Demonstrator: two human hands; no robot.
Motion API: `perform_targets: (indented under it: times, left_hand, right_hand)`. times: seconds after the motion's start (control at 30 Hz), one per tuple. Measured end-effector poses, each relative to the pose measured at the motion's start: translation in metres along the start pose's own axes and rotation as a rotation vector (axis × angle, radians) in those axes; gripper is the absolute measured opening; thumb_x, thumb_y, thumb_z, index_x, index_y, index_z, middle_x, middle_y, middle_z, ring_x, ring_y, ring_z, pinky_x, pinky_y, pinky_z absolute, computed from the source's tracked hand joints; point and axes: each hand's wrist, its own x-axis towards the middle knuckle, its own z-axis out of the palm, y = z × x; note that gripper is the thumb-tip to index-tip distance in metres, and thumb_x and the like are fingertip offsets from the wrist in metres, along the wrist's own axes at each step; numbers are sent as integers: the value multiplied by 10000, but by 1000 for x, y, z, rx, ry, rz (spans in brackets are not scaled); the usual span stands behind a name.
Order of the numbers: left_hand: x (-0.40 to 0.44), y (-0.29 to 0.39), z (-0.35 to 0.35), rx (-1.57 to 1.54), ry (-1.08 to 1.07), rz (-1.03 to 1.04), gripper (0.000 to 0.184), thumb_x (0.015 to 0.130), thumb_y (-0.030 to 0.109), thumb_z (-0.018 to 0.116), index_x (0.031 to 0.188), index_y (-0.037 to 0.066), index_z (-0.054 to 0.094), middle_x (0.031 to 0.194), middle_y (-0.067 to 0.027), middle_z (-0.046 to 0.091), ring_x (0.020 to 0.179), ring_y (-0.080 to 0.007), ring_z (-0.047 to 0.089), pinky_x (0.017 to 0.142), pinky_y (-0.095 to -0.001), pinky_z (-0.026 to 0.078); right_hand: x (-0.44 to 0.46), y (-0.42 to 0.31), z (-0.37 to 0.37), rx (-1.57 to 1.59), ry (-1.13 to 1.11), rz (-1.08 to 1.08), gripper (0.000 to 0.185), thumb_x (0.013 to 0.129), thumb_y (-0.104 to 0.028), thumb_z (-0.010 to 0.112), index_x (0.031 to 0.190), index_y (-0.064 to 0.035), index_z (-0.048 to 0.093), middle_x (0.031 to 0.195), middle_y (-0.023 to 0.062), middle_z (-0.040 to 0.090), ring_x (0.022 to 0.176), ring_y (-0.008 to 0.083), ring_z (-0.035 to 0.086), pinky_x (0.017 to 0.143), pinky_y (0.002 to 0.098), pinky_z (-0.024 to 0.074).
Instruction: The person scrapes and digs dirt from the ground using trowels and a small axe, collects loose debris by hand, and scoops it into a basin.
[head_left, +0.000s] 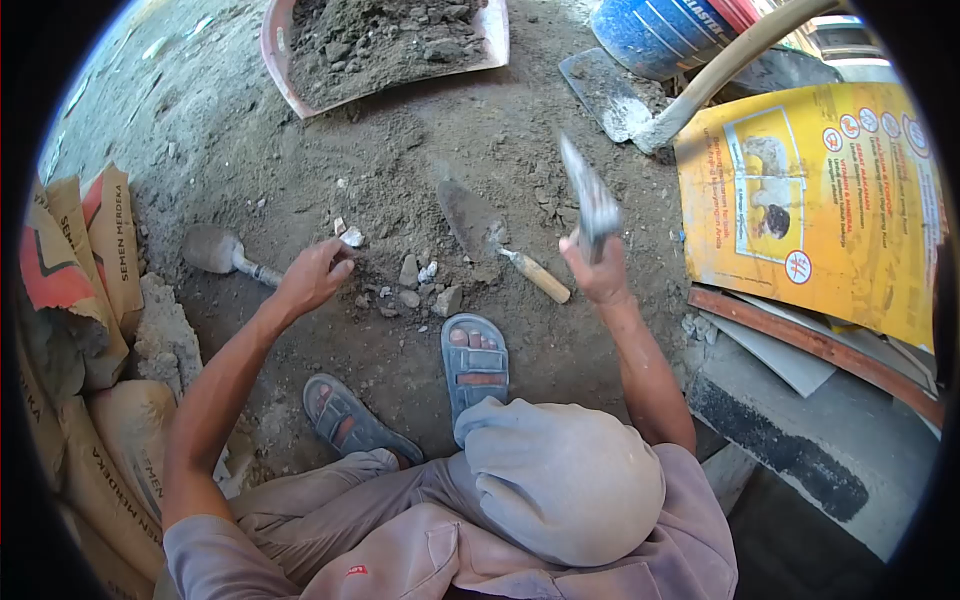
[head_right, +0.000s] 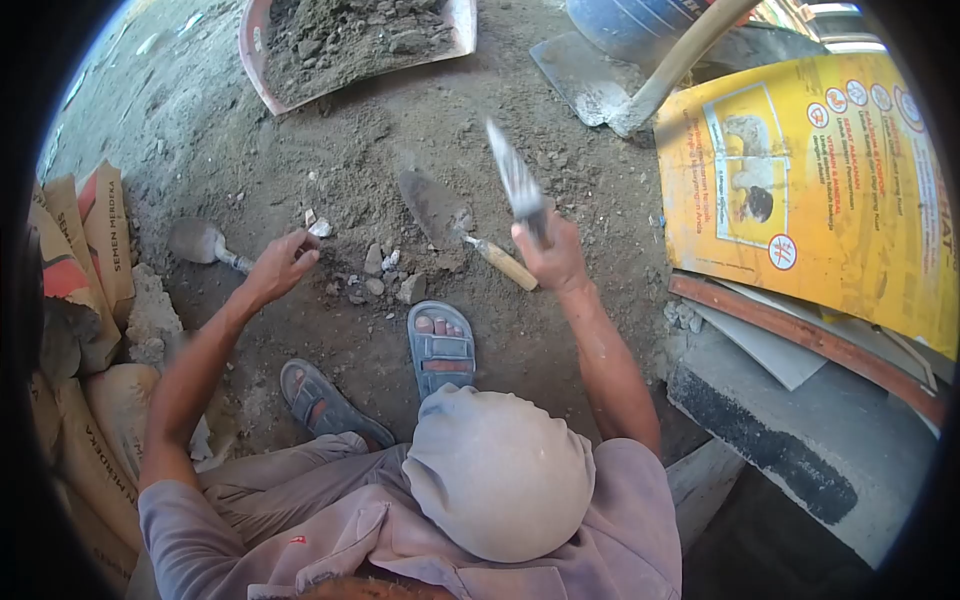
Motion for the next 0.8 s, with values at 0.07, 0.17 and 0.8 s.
perform_targets:
  times: [0.07,0.17,0.8]
  left_hand:
    - [5,0,-1,61,-16,55,276,902,212,574,1050,-20,582,955,-200,648,888,-345,633,781,-415,483]
    - [17,12,-8,44,-63,41,277,901,212,577,1057,-18,583,957,-199,646,880,-342,639,781,-417,484]
    - [11,17,-4,36,-34,5,272,913,206,567,1044,-31,590,935,-209,659,888,-366,647,781,-424,487]
  right_hand:
    - [-7,58,4,-191,-25,-114,385,825,-271,640,1067,27,617,865,209,665,802,301,683,711,384,513]
    - [7,54,-7,-355,-394,666,359,817,-260,638,1023,34,628,819,201,663,780,302,681,694,390,510]
    - [-122,105,-16,-360,-122,291,363,785,-225,698,1020,37,610,768,175,642,711,293,653,658,402,510]
